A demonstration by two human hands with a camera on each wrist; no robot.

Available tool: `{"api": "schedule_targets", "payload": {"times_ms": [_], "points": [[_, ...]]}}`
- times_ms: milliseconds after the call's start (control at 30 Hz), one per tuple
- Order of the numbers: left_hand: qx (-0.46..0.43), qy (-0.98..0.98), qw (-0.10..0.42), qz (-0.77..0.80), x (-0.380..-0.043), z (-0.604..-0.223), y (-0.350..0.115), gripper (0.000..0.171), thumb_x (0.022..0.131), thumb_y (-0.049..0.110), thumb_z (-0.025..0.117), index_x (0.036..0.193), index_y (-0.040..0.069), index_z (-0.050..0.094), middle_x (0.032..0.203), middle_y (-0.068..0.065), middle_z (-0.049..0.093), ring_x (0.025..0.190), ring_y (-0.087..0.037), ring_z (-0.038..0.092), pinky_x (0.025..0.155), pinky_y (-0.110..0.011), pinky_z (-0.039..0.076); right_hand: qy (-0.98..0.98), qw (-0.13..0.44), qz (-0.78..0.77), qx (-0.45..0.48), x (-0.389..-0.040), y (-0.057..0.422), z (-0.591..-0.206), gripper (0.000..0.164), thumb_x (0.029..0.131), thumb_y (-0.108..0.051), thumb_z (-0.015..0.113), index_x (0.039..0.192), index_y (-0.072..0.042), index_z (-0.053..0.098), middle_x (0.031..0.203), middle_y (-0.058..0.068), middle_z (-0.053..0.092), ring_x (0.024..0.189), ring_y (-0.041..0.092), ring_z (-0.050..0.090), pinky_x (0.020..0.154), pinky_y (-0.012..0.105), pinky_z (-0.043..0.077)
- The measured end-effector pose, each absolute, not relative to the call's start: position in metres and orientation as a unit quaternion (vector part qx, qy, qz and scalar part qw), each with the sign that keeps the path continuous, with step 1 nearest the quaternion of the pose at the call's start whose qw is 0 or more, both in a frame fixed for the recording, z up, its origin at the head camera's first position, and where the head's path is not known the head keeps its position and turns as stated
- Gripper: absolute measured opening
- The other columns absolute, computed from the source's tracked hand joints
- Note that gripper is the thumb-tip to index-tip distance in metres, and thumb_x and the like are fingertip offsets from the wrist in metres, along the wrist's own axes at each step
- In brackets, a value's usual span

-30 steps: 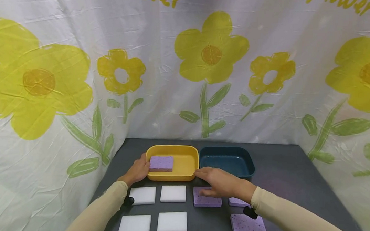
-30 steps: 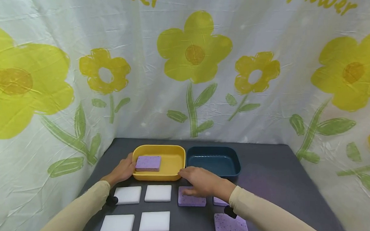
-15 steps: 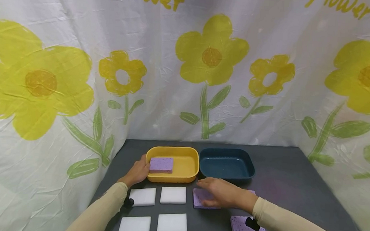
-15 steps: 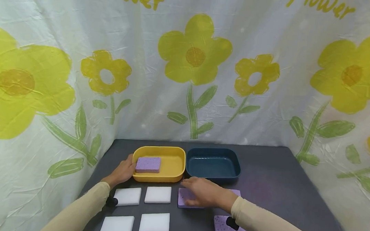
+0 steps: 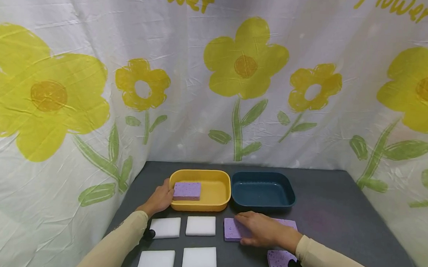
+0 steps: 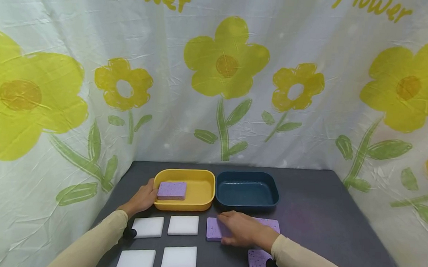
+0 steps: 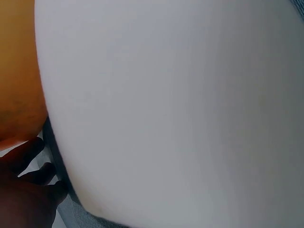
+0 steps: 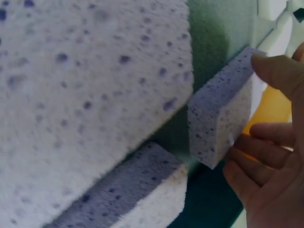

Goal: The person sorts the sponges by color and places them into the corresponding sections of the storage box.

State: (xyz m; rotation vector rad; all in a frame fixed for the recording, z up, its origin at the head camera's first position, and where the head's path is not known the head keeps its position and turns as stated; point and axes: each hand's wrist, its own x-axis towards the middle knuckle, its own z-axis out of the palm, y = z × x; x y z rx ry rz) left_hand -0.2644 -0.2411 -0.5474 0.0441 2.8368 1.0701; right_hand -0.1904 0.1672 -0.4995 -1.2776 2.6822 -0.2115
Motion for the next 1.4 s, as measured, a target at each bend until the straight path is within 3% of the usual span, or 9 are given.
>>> {"api": "schedule_targets", "payload": {"times_ms": [300,733,1400], "points": [[0.006,0.936,0.049,0.350,-0.265,-0.547,-0.239,0.049,0.115,0.020,0.041,0.156,-0.005,0.033,0.123,-0.019,0.067,0.098,-0.025,0.062,0.091,-0.045,0.053,0.905,0.059,-0.062,-0.417,-0.189,0.167,-0.509,0.063,0.094,-0.029,0.085,0.146,-0.001,0.064,0.144,0.014,0.069,0.130,0.030,0.069,0.109,0.048,0.056],[0.010,0.935,0.045,0.351,-0.270,-0.549,-0.241,0.050,0.114,0.022,0.041,0.155,-0.004,0.034,0.119,-0.018,0.066,0.097,-0.025,0.062,0.090,-0.045,0.052,0.909,0.035,-0.064,-0.411,-0.188,0.167,-0.511,0.062,0.092,-0.029,0.087,0.143,-0.002,0.066,0.140,0.013,0.071,0.126,0.029,0.070,0.108,0.049,0.057],[0.007,0.934,0.050,0.354,-0.268,-0.553,-0.240,0.052,0.114,0.020,0.041,0.159,-0.005,0.031,0.135,-0.023,0.066,0.105,-0.026,0.064,0.101,-0.053,0.054,0.914,0.041,-0.063,-0.399,-0.190,0.164,-0.506,0.063,0.093,-0.033,0.084,0.146,-0.005,0.066,0.142,0.011,0.070,0.128,0.028,0.069,0.108,0.049,0.057]]}}
